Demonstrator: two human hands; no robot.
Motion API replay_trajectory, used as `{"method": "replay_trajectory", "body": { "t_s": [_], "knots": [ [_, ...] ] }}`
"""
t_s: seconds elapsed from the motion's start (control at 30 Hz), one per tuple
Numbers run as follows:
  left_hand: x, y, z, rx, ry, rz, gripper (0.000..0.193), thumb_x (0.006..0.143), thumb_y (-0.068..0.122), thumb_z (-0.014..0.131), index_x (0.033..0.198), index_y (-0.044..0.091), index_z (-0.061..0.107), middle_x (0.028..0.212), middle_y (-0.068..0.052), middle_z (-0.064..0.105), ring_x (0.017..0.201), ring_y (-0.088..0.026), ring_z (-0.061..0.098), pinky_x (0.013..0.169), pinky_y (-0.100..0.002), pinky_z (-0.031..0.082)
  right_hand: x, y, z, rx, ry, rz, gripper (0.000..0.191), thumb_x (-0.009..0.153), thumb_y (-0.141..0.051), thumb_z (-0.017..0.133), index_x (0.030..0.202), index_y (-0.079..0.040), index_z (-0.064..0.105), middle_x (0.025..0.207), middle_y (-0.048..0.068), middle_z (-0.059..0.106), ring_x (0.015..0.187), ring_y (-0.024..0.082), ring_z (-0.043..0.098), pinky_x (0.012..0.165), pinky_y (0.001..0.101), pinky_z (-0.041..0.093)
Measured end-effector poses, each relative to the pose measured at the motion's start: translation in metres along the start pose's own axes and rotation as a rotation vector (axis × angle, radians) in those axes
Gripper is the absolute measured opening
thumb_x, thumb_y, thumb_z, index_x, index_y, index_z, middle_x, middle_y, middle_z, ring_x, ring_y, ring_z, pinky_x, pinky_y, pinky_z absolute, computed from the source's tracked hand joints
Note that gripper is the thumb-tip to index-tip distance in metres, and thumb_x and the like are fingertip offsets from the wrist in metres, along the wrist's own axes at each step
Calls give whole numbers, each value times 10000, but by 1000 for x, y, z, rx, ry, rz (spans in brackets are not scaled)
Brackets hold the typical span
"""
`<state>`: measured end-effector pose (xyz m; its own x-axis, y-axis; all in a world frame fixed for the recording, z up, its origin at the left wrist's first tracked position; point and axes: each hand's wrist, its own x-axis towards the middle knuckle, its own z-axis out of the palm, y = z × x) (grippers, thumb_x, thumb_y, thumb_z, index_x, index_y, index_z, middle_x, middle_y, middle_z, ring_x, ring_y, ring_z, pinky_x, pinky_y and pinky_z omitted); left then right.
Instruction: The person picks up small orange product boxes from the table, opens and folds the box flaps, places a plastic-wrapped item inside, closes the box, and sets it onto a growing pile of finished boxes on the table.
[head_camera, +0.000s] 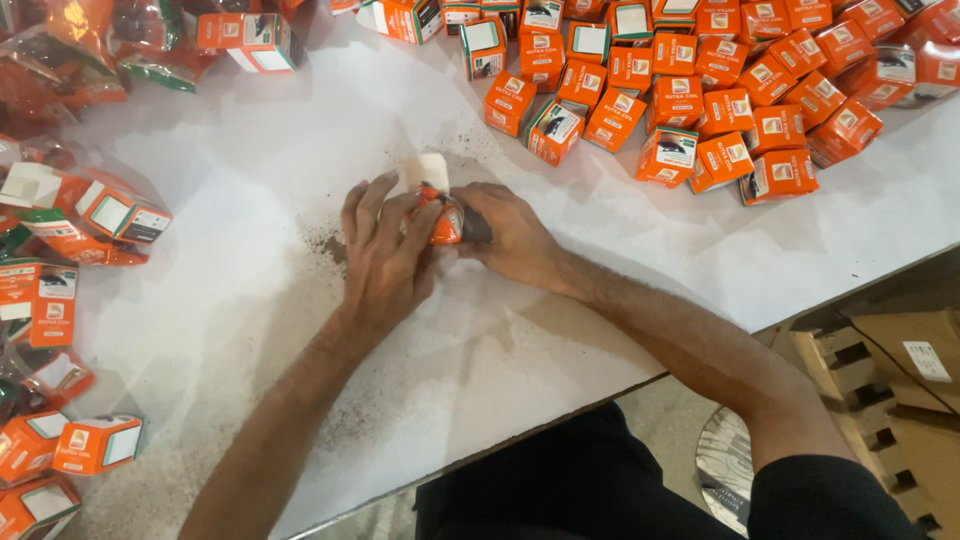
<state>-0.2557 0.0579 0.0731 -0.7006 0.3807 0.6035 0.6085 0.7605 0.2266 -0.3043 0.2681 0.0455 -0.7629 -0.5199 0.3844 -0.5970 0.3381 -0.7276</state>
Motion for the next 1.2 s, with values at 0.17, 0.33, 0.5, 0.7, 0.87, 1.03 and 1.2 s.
{"method": "replay_trajectory", "body": {
  "t_s": [0.17,0.33,0.5,0.7,0.87,1.03,1.2],
  "knots": [
    [2,3,11,-69,-41,-130,211,1028,199,676,1160,58,762,1667,-314,243,1555,-544,133,1209,-772,149,-1,2,2,22,12,-3,634,746,-178,900,1285,-46,593,1157,154,668,1100,385,635,937,468,513],
    [19,6,25,-88,-160,-421,186,968,201,699,1001,44,792,1654,-269,263,1570,-509,115,1175,-751,153,-2,-4,3,34,13,55,636,759,-138,881,1306,-52,566,1195,152,663,1124,368,644,941,445,530],
    [9,14,20,-196,111,-374,201,911,127,733,1074,12,706,1547,-323,346,1179,-419,480,972,-501,466,-5,-9,0,56,-4,93,660,777,-151,880,1327,-48,529,1239,138,682,1178,367,646,969,440,523],
    [1,-4,29,-733,8,-824,171,936,90,689,1060,-18,642,867,-76,654,673,-58,551,551,-283,465,-8,-7,4,74,29,77,637,828,-161,858,1332,-43,486,1305,140,662,1218,363,635,1001,428,527],
    [3,-9,36,-764,24,-803,148,962,112,634,1028,-17,604,866,-27,669,729,-27,614,587,-231,515,-15,-7,9,-256,53,-257,697,816,-70,814,1445,-62,514,1389,179,600,1211,393,611,1023,470,523],
    [-6,-22,4,-1270,-186,-867,311,868,133,559,1138,33,678,864,-60,688,681,-98,625,579,-245,482,-16,-7,14,-359,-5,-263,697,792,-18,757,1438,-51,499,1427,200,525,1176,419,600,963,489,518],
    [8,-28,6,-1197,-197,-960,174,954,105,695,1033,-47,662,887,-67,714,751,-123,677,642,-295,582,-15,-10,14,-270,16,-161,554,819,-19,755,1320,-71,526,1397,161,575,1140,379,628,951,490,517]
  ]
}}
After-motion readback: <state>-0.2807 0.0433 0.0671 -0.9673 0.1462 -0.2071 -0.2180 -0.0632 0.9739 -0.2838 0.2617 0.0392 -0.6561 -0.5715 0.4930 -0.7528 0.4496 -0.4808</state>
